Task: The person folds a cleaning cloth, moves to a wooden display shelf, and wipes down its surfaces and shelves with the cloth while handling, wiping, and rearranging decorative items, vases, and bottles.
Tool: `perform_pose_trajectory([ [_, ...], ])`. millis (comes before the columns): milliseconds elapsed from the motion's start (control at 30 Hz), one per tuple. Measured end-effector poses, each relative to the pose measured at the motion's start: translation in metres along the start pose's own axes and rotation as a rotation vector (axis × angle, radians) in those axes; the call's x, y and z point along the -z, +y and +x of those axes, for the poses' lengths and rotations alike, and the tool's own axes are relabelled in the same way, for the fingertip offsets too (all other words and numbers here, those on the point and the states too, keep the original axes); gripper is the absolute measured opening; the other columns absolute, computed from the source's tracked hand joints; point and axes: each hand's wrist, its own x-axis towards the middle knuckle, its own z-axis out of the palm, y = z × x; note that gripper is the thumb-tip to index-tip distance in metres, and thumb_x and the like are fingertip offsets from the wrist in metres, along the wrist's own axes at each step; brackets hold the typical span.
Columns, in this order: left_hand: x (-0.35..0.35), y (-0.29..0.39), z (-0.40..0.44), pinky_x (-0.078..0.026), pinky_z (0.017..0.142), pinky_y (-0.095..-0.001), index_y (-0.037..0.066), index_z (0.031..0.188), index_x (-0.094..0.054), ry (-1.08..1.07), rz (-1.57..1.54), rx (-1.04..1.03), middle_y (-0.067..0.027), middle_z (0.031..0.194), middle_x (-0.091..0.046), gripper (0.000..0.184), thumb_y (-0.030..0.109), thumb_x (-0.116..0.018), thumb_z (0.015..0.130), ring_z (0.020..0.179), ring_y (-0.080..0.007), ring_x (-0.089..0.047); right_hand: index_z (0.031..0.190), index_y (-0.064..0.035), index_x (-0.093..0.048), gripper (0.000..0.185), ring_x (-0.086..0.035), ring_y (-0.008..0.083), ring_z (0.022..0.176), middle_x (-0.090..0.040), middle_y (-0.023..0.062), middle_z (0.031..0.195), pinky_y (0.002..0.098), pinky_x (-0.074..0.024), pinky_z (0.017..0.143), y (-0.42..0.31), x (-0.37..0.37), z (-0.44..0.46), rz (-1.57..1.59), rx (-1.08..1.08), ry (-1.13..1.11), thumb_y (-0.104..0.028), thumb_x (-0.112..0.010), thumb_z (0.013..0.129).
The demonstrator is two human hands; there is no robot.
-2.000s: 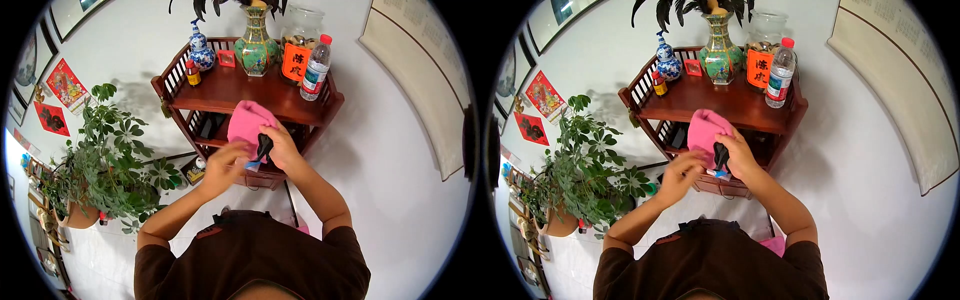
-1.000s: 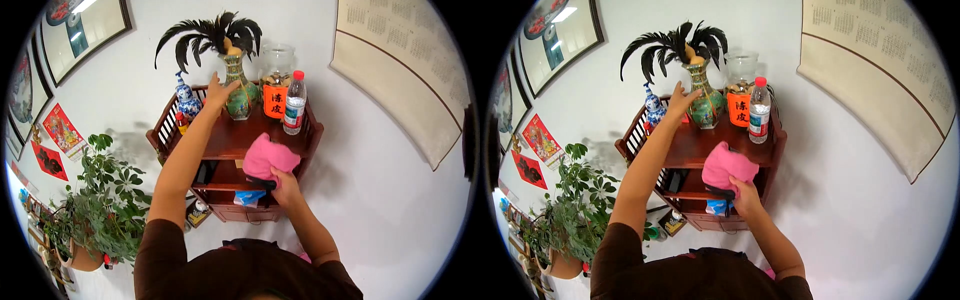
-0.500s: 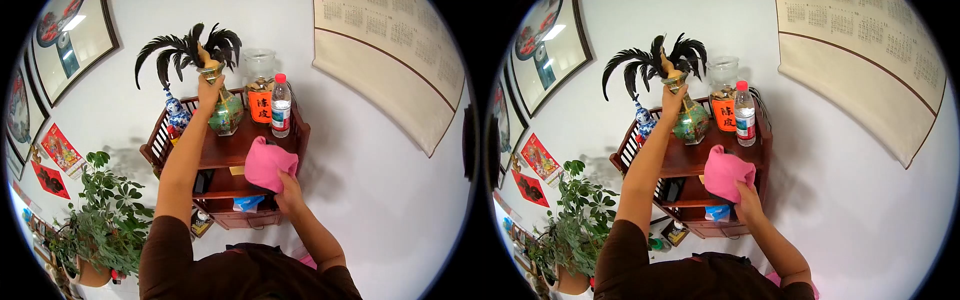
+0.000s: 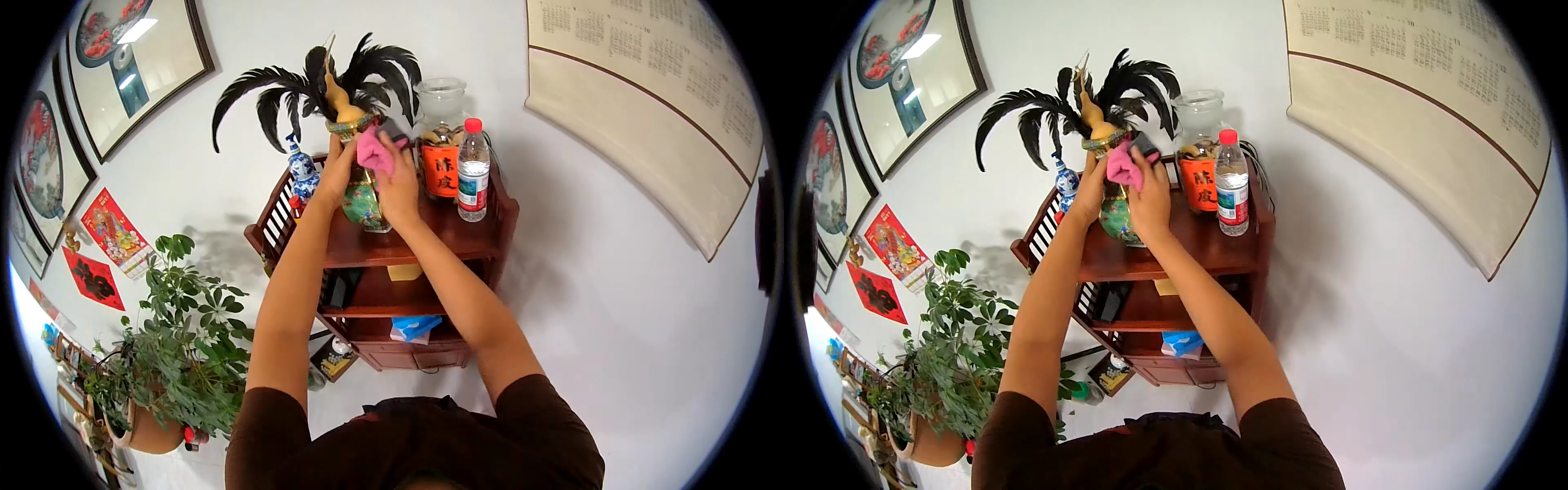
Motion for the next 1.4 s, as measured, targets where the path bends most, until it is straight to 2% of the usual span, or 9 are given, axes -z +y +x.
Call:
perform_pose_trajectory([
  [167, 0.014, -0.006, 0.006, -0.033, 0.110, -0.0328, 0.009, 0.147, -0.034, -0.028, 0.016, 0.049, -0.0093, 0.141, -0.048, 0.057, 0.039, -0.052, 0.103, 0.127, -0.0196, -0.043, 0.129, -0.0102, -0.063, 0.050, -0.053, 0.0407, 0.122, -0.057, 0.0217, 0.131, 0.0440, -0.0447, 0.102, 0.033, 0.010, -0.024, -0.445, 0.279, -0.052, 0.006, -0.059, 0.082],
  [367, 0.019, -0.009, 0.009, -0.033, 0.110, -0.0339, 0.009, 0.148, -0.032, -0.059, 0.119, 0.033, -0.0078, 0.139, -0.047, 0.055, 0.036, -0.051, 0.105, 0.126, -0.0191, -0.043, 0.116, -0.0066, -0.069, 0.032, -0.063, 0.0392, 0.105, -0.066, 0.0171, 0.116, 0.0454, -0.0488, 0.094, 0.043, 0.058, -0.062, -0.292, -0.064, -0.154, -0.002, -0.057, 0.087],
  [467, 0.019, -0.013, 0.011, -0.034, 0.109, -0.0338, 0.009, 0.149, -0.032, -0.055, 0.132, 0.039, -0.0090, 0.139, -0.048, 0.056, 0.036, -0.052, 0.104, 0.125, -0.0189, -0.044, 0.117, -0.0038, -0.067, 0.032, -0.064, 0.0403, 0.101, -0.067, 0.0176, 0.112, 0.0461, -0.0486, 0.092, 0.047, 0.047, -0.039, -0.060, -0.194, 0.014, -0.002, -0.055, 0.087],
  [800, 0.011, -0.027, 0.017, -0.043, 0.099, -0.0365, 0.004, 0.141, -0.037, 0.081, 0.293, -0.052, -0.0170, 0.126, -0.059, 0.051, 0.025, -0.056, 0.099, 0.112, -0.0252, -0.058, 0.128, -0.0066, -0.063, 0.049, -0.046, 0.0441, 0.130, -0.055, 0.0229, 0.129, 0.0482, -0.0425, 0.104, 0.021, 0.013, -0.046, -0.551, 0.324, -0.071, 0.006, -0.058, 0.081],
  [933, 0.005, -0.024, 0.013, -0.046, 0.095, -0.0377, 0.003, 0.137, -0.044, 0.139, 0.304, -0.097, -0.0186, 0.121, -0.062, 0.050, 0.022, -0.063, 0.095, 0.108, -0.0266, -0.062, 0.130, -0.0059, -0.062, 0.051, -0.047, 0.0471, 0.128, -0.055, 0.0245, 0.129, 0.0494, -0.0416, 0.105, 0.005, 0.035, -0.060, -0.489, 0.234, -0.167, 0.006, -0.059, 0.080],
  [1100, -0.009, -0.005, 0.004, -0.050, 0.089, -0.0382, 0.001, 0.133, -0.050, 0.199, 0.434, -0.078, -0.0180, 0.113, -0.067, 0.055, 0.023, -0.073, 0.088, 0.100, -0.0277, -0.066, 0.129, -0.0028, -0.060, 0.045, -0.058, 0.0412, 0.114, -0.059, 0.0240, 0.125, 0.0437, -0.0467, 0.097, -0.006, 0.023, -0.003, -0.207, 0.070, 0.210, 0.004, -0.054, 0.086],
  [1233, 0.003, -0.047, 0.013, -0.043, 0.101, -0.0390, -0.002, 0.147, -0.038, 0.207, 0.588, -0.284, -0.0247, 0.133, -0.057, 0.063, 0.025, -0.063, 0.095, 0.118, -0.0321, -0.058, 0.130, -0.0043, -0.061, 0.048, -0.055, 0.0419, 0.120, -0.057, 0.0234, 0.128, 0.0449, -0.0454, 0.100, -0.005, -0.001, 0.008, -0.186, -0.081, -0.043, 0.005, -0.056, 0.083],
  [1333, 0.014, -0.047, 0.003, -0.040, 0.105, -0.0372, -0.002, 0.151, -0.030, 0.101, 0.398, -0.214, -0.0250, 0.140, -0.052, 0.065, 0.026, -0.057, 0.099, 0.125, -0.0304, -0.054, 0.128, -0.0051, -0.062, 0.048, -0.050, 0.0436, 0.127, -0.056, 0.0242, 0.127, 0.0471, -0.0431, 0.104, 0.016, 0.006, -0.023, -0.520, 0.280, 0.007, 0.005, -0.057, 0.082],
  [1400, 0.019, -0.040, -0.002, -0.039, 0.106, -0.0353, -0.002, 0.153, -0.028, -0.004, 0.337, -0.149, -0.0242, 0.141, -0.051, 0.066, 0.026, -0.056, 0.100, 0.127, -0.0283, -0.053, 0.126, -0.0055, -0.064, 0.048, -0.047, 0.0450, 0.130, -0.056, 0.0251, 0.127, 0.0497, -0.0415, 0.105, 0.015, 0.023, -0.042, -0.561, 0.271, -0.074, 0.006, -0.057, 0.080],
])
